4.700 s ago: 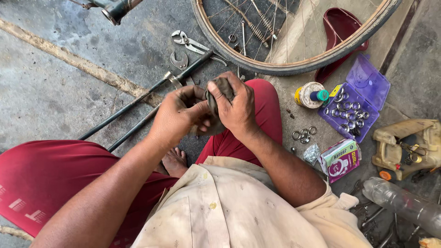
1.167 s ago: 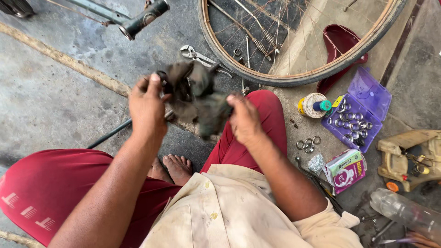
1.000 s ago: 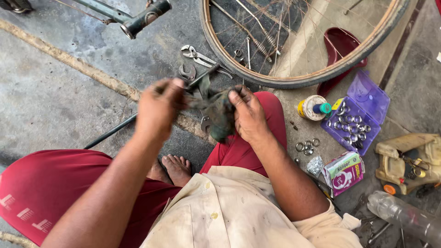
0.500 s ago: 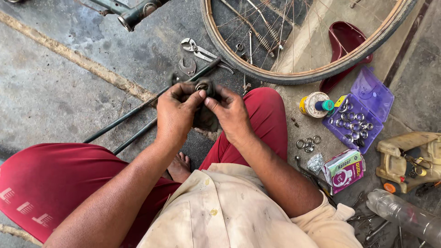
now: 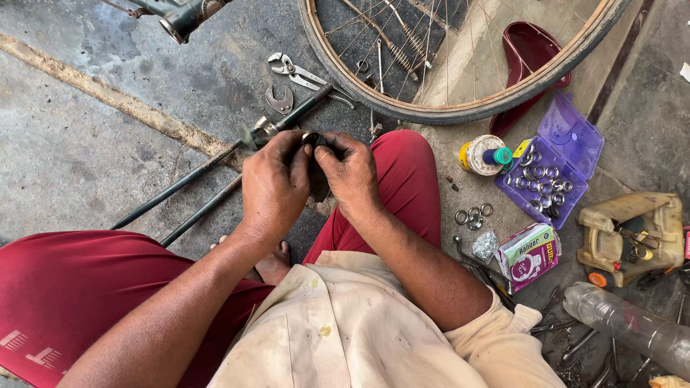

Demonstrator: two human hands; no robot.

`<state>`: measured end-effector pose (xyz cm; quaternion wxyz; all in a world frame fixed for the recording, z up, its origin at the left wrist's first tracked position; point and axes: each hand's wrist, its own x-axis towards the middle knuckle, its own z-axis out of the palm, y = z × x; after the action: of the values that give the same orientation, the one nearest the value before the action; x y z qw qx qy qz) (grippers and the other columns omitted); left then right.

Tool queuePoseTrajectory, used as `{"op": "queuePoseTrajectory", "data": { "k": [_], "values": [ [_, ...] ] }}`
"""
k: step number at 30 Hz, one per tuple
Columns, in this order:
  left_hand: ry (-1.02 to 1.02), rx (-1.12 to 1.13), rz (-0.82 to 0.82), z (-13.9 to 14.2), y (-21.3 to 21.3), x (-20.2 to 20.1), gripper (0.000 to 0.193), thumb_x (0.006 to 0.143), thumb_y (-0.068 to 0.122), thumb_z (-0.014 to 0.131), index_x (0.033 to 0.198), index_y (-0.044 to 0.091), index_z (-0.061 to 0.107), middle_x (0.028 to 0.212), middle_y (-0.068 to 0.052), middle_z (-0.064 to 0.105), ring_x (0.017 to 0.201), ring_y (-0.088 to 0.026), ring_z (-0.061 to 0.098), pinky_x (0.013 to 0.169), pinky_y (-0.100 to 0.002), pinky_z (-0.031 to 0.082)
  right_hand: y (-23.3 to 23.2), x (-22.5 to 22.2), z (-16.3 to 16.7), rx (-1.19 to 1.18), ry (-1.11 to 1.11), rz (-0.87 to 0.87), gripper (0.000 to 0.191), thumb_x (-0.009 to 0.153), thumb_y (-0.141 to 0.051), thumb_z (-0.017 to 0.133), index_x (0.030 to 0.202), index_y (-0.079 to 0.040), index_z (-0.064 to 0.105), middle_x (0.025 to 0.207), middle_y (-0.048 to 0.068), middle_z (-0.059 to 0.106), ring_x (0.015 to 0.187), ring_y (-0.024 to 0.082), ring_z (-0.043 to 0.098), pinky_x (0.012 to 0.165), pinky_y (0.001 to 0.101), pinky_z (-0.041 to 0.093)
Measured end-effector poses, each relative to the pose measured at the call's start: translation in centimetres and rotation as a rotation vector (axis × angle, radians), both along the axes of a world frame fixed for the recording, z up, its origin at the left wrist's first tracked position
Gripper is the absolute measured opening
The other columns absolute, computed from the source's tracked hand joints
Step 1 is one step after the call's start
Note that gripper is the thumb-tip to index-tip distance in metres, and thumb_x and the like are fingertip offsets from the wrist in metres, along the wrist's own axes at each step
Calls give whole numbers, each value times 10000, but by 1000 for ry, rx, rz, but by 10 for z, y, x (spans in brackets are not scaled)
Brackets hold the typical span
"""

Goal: The person sits on the ground and wipes a bicycle fork tube with a cloth, then sorts small metal bearing rings into a purple plastic case and cleans the rings with the cloth. At the end they apply yellow grease by hand to a bearing ring.

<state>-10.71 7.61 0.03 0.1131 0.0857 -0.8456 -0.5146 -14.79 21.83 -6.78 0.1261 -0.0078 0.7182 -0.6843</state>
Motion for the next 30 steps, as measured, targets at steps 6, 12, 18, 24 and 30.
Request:
{"op": "queuePoseTrajectory", "data": {
  "k": [6,12,18,24,30],
  "values": [
    [-40,-128,-141,5,-4,-3,127,946,79,637,1041,10,685,908,-227,705,877,-432,693,737,-484,549,11,-11,22,423,371,90,169,868,-93,731,1012,-6,725,936,87,711,852,212,724,777,300,567],
    [-179,-269,-247,-12,-12,-3,128,899,109,661,997,33,688,871,-242,698,857,-449,679,738,-526,551,21,-17,40,613,751,345,249,792,-64,767,1026,-6,703,983,140,687,945,322,684,858,398,567],
    [-460,346,-174,-31,-23,-9,119,934,100,648,980,8,707,820,-163,752,740,-293,738,672,-410,604,33,-39,24,360,555,281,166,953,-103,703,1099,-28,725,1041,95,729,949,224,707,850,330,592],
    [-515,762,11,-38,-24,-15,155,985,90,611,1011,-52,668,822,-121,746,698,-164,740,641,-306,621,37,-25,-3,-220,-294,-62,264,1007,-98,651,1261,-58,708,988,58,720,690,105,571,562,284,467],
    [-334,237,22,-29,-11,-10,181,939,134,663,1040,-12,696,804,-122,757,692,-157,739,655,-318,578,9,8,-16,-165,-161,65,182,946,-16,662,1127,5,675,996,67,716,835,111,685,762,282,599]
  ]
}}
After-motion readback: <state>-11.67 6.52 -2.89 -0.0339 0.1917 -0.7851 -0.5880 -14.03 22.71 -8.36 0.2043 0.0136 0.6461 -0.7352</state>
